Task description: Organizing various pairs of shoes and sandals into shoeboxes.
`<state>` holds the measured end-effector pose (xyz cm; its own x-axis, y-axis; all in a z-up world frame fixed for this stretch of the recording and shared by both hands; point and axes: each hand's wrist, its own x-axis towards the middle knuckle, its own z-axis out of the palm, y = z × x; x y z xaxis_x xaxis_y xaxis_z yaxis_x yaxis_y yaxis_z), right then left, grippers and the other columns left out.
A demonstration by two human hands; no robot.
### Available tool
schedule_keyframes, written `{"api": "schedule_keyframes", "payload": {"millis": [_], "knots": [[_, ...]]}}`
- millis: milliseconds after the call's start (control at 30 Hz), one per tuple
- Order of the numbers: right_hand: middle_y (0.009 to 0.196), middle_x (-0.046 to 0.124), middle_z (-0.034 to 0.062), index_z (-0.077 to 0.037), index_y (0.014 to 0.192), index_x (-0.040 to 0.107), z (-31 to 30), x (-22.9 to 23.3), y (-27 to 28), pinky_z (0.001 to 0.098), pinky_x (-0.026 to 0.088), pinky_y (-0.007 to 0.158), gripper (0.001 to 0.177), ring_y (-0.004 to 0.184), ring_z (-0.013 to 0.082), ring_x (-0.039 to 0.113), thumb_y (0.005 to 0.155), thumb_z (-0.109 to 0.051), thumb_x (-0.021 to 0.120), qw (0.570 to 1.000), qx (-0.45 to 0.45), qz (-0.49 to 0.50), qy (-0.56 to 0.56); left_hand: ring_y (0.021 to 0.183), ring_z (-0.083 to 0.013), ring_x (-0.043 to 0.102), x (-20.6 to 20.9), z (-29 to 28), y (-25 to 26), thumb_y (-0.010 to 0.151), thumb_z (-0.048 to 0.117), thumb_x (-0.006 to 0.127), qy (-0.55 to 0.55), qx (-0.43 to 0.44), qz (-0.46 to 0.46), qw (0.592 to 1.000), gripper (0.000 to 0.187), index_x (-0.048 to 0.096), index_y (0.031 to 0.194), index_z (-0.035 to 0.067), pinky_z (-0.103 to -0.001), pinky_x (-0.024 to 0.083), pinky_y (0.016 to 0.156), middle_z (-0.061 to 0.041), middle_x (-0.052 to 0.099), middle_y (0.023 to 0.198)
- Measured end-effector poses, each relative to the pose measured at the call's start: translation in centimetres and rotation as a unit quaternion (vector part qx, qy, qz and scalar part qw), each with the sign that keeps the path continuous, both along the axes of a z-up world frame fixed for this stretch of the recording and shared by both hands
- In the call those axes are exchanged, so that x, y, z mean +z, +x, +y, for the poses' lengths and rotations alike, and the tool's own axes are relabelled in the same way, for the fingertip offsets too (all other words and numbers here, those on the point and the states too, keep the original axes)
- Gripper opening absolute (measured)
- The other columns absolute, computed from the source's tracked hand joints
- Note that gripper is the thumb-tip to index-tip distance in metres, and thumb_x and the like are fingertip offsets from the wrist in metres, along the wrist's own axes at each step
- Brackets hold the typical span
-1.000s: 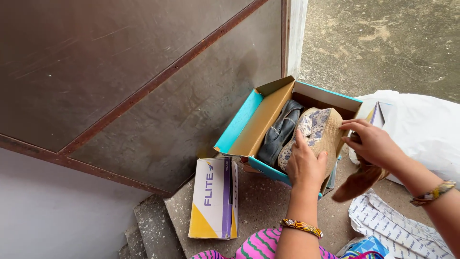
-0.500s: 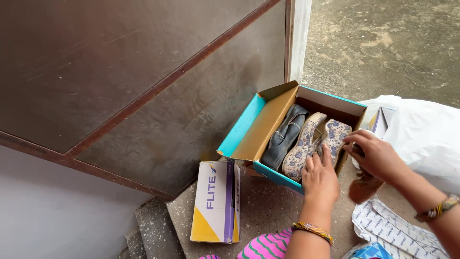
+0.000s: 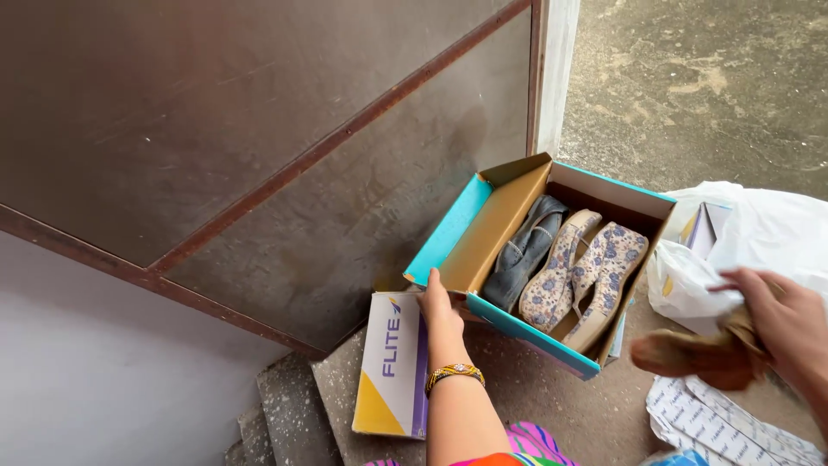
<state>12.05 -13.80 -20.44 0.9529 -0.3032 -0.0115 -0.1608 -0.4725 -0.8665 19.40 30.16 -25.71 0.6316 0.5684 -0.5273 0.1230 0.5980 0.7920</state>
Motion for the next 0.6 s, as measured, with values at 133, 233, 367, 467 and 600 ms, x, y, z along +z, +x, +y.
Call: {"api": "schedule_keyframes", "payload": {"millis": [133,233,367,467,600], "knots": [[0.118,0.071,0.0222,0.003,0.136,0.061,-2.7,-3.5,-2.9,0.0425,0.06,0.061,0.049,0.071,0.0271,0.067,0.113,-0.037,0.045,0.979,-0.073,0.103,0.163,0.111,-0.0324,0.059,-3.8,1.7,1.1,0.094,0.027,0.068,-0.217,0.025,-0.07,0.973,0.046,0.056,0.131,0.003,-0.047,0.055,0.091,-0.015,0.06,0.124],[0.12,0.07,0.026,0.004,0.141,0.058,-6.5,-9.0,-4.1,0.0417,0.058,0.06,0.053,0.07,0.0276,0.065,0.116,-0.04,0.042,0.978,-0.085,0.109,0.157,0.107,-0.0265,0.056,0.0,0.5,-0.2,0.09,0.027,0.074,-0.171,0.01,-0.063,0.983,0.046,0.058,0.129,0.008,-0.042,0.051,0.091,-0.011,0.061,0.12],[0.12,0.066,0.0289,0.005,0.147,0.052,-14.9,-18.7,-2.2,0.0428,0.057,0.059,0.06,0.069,0.0301,0.063,0.118,-0.044,0.035,0.977,-0.086,0.114,0.16,0.11,-0.0265,0.063,-1.5,0.5,0.0,0.083,0.022,0.079,-0.176,-0.013,-0.105,0.979,0.049,0.061,0.125,0.004,-0.04,0.055,0.092,-0.012,0.064,0.119],[0.121,0.064,0.0287,0.005,0.152,0.045,-16.5,-18.0,-1.3,0.0446,0.059,0.056,0.066,0.068,0.0334,0.064,0.118,-0.049,0.028,0.977,-0.084,0.107,0.167,0.107,-0.0262,0.063,-2.6,0.5,0.4,0.079,0.005,0.077,-0.184,-0.038,-0.14,0.972,0.047,0.061,0.123,-0.002,-0.04,0.054,0.093,-0.012,0.065,0.115],[0.127,0.061,0.0299,-0.003,0.15,0.043,-21.3,-16.6,3.5,0.0508,0.06,0.07,0.059,0.087,0.0421,0.066,0.115,-0.047,0.026,0.934,-0.133,0.259,0.205,0.09,-0.0263,0.066,-3.7,-0.5,-1.0,0.076,-0.005,0.068,-0.143,-0.053,-0.088,0.984,0.043,0.06,0.118,-0.003,-0.04,0.055,0.078,-0.013,0.067,0.104]]}}
